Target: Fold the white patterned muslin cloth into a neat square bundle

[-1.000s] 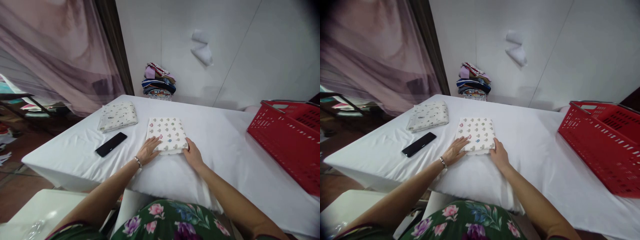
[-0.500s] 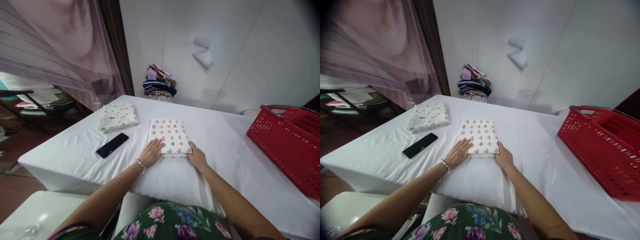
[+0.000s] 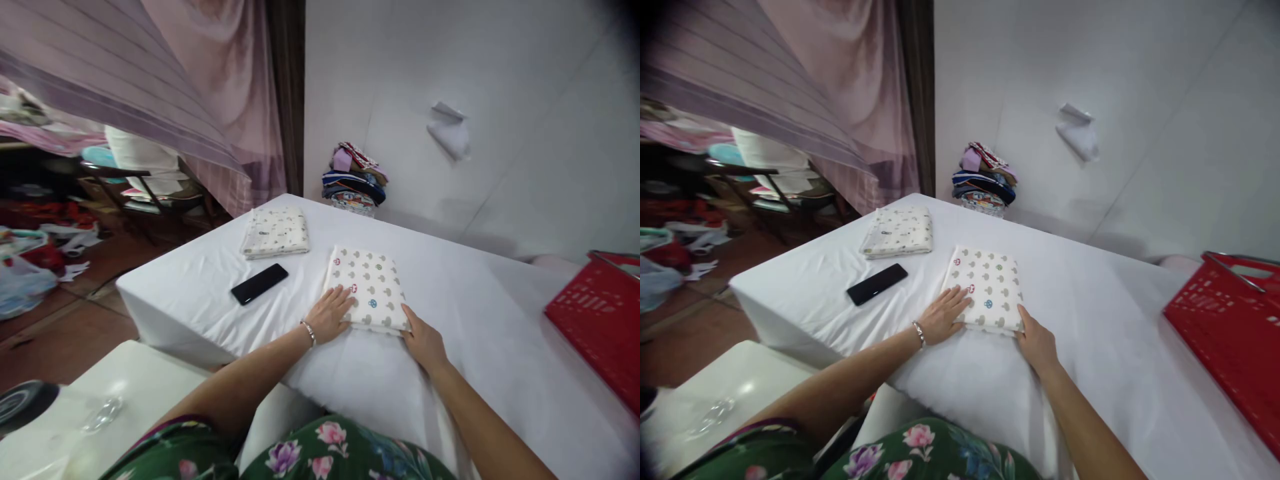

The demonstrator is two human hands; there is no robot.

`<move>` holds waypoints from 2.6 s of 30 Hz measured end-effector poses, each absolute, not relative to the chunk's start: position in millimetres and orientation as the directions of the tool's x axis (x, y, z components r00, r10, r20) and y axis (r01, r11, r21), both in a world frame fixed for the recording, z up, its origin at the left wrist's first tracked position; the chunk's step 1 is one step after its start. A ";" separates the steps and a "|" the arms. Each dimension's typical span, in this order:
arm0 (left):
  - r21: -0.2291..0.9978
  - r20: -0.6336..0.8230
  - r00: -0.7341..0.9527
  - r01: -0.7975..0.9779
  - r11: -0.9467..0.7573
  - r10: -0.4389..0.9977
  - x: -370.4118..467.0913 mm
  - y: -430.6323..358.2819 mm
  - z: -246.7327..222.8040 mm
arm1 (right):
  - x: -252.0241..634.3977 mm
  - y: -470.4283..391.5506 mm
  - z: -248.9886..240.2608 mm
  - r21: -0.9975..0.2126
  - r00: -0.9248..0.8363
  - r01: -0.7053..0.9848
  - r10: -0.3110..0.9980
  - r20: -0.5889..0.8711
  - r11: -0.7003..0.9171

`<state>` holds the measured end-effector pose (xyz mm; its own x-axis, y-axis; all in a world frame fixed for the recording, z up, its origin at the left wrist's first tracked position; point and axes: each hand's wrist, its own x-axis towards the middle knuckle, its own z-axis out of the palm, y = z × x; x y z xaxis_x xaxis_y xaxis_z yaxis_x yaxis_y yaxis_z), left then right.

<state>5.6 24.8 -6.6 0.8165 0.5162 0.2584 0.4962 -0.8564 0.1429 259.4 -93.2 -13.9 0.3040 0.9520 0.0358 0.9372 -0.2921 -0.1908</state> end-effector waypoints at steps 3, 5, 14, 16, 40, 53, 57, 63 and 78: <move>0.150 0.275 0.806 0.503 -0.851 0.525 5.8 23.7 -7.1 | 260.8 -96.5 -8.6 -0.163 0.291 0.945 0.957 0.012 -0.285; 0.151 0.294 0.797 0.506 -0.849 0.528 6.2 22.9 -8.1 | 258.4 -97.9 0.7 -0.128 0.241 0.964 0.969 0.050 -0.233; 0.182 0.348 0.776 0.494 -0.850 0.526 7.4 19.9 -11.5 | 213.9 -38.6 22.3 -0.119 -0.033 0.992 0.997 0.074 0.042; 0.187 0.354 0.776 0.488 -0.852 0.522 6.7 19.3 -10.8 | 213.8 -26.0 10.5 -0.070 0.002 0.998 0.999 -0.050 -0.006; 0.287 0.300 0.780 0.475 -0.832 0.549 8.6 19.0 -9.9 | 167.1 155.5 -8.8 -0.107 -0.101 0.989 0.995 -0.013 0.099; 0.281 0.317 0.768 0.483 -0.829 0.556 10.8 -2.7 -16.1 | 171.1 160.9 -7.9 -0.103 -0.084 0.992 0.995 -0.056 0.078; 0.268 0.300 0.801 0.450 -0.852 0.518 13.1 -9.5 -17.2 | 170.2 158.7 -12.0 -0.078 -0.095 0.992 0.995 0.004 0.095; 0.231 0.351 0.819 0.394 -0.889 0.454 6.8 -18.6 -10.5 | 168.4 156.0 -9.4 -0.090 -0.097 0.991 0.995 0.013 0.098; 0.365 0.321 0.559 0.672 -0.645 0.764 44.8 48.7 1.0 | 166.9 159.7 3.4 -0.165 -0.066 0.985 0.996 -0.054 0.057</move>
<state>44.8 48.7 1.0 0.5593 0.7643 0.3211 0.6716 -0.6448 0.3650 166.9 159.7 3.4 -0.0665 0.9964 -0.0535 0.9846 0.0568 -0.1652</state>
